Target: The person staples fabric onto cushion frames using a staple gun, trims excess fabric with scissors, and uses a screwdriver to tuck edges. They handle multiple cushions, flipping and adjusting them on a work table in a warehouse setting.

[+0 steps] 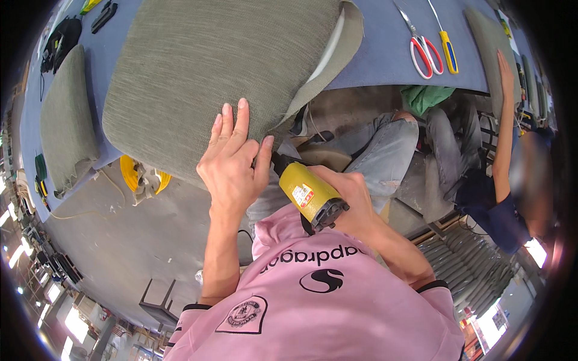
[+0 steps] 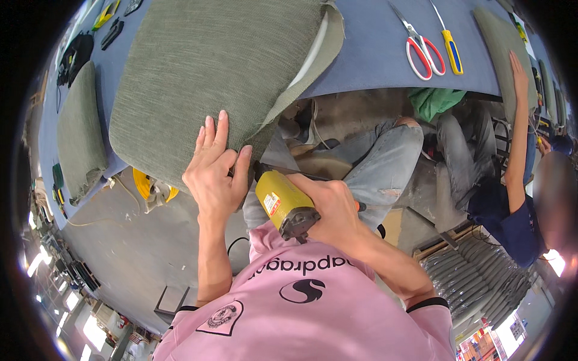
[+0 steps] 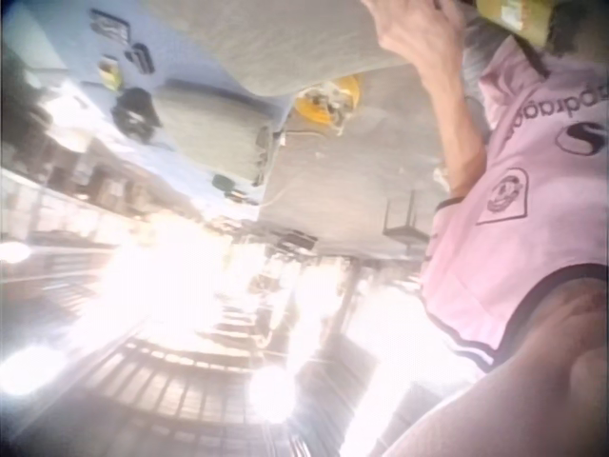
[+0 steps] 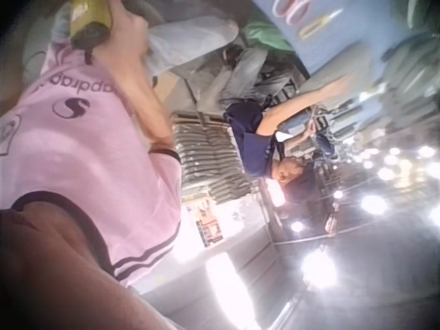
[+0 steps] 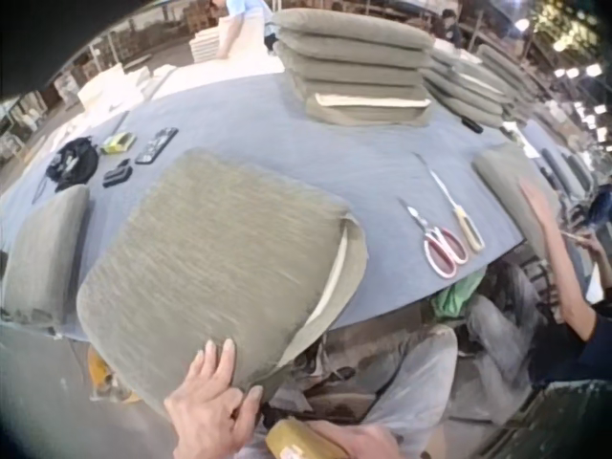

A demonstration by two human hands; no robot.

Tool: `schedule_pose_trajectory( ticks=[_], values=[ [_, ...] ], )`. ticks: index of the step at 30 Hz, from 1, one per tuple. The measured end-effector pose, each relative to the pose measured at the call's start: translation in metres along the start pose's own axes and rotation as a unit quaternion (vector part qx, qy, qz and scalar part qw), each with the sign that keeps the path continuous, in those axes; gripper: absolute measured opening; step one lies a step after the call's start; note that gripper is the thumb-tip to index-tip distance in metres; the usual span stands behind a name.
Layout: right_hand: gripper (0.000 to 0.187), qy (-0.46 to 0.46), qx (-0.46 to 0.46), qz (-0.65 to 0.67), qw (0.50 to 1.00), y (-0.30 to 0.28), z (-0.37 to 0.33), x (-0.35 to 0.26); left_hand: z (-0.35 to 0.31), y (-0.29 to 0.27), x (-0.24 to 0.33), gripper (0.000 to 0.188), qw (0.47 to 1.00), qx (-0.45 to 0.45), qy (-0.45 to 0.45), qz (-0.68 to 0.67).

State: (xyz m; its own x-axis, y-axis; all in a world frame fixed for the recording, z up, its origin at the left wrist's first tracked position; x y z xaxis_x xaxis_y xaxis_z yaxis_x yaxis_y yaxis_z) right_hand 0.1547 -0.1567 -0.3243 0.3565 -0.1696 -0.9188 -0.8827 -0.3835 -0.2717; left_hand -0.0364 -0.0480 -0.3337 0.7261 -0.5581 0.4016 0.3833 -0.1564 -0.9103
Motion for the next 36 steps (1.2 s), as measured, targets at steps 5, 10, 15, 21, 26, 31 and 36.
schedule_pose_trajectory(
  ticks=[5,10,15,21,26,31,36],
  values=[
    [0.049,0.037,-0.048,-0.070,0.996,0.001,0.013,0.015,-0.008,0.025,-0.003,0.036,0.999,0.030,-0.014,-0.011],
    [0.049,0.050,-0.003,-0.149,0.988,0.014,0.015,0.041,-0.025,0.038,-0.007,0.035,0.999,0.043,0.004,-0.032],
    [0.053,0.065,0.036,-0.102,0.992,-0.040,-0.012,0.007,-0.016,-0.025,0.004,0.032,0.996,0.001,0.066,-0.054],
    [0.052,0.080,0.241,-0.243,0.936,-0.174,-0.033,-0.006,-0.063,-0.075,-0.055,0.025,0.991,-0.064,0.092,-0.074],
    [0.065,0.075,0.308,-0.451,0.834,-0.279,0.015,0.048,-0.060,-0.096,-0.074,0.021,0.993,-0.054,-0.026,-0.107],
    [0.044,-0.075,0.322,-0.465,0.821,-0.231,0.059,0.033,0.018,-0.091,-0.021,0.018,0.991,-0.090,0.067,-0.076],
    [0.034,-0.037,0.376,0.018,0.926,-0.086,0.051,0.031,0.068,-0.046,0.016,0.023,0.978,-0.110,0.171,-0.044]
  ],
)
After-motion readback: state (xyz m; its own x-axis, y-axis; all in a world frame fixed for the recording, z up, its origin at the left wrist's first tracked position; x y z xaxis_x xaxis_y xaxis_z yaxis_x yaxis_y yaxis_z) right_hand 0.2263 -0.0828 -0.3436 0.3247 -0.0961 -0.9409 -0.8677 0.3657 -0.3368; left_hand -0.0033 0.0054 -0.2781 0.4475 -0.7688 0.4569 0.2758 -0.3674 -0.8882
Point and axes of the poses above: each hand's wrist, its own z-axis towards the middle knuckle, its own y-axis out of the palm, x = y × z, the point moved 3 cm from there along z, towards the middle knuckle, and after that the axes turned 15 degrees about -x, right-handed, at the moved point
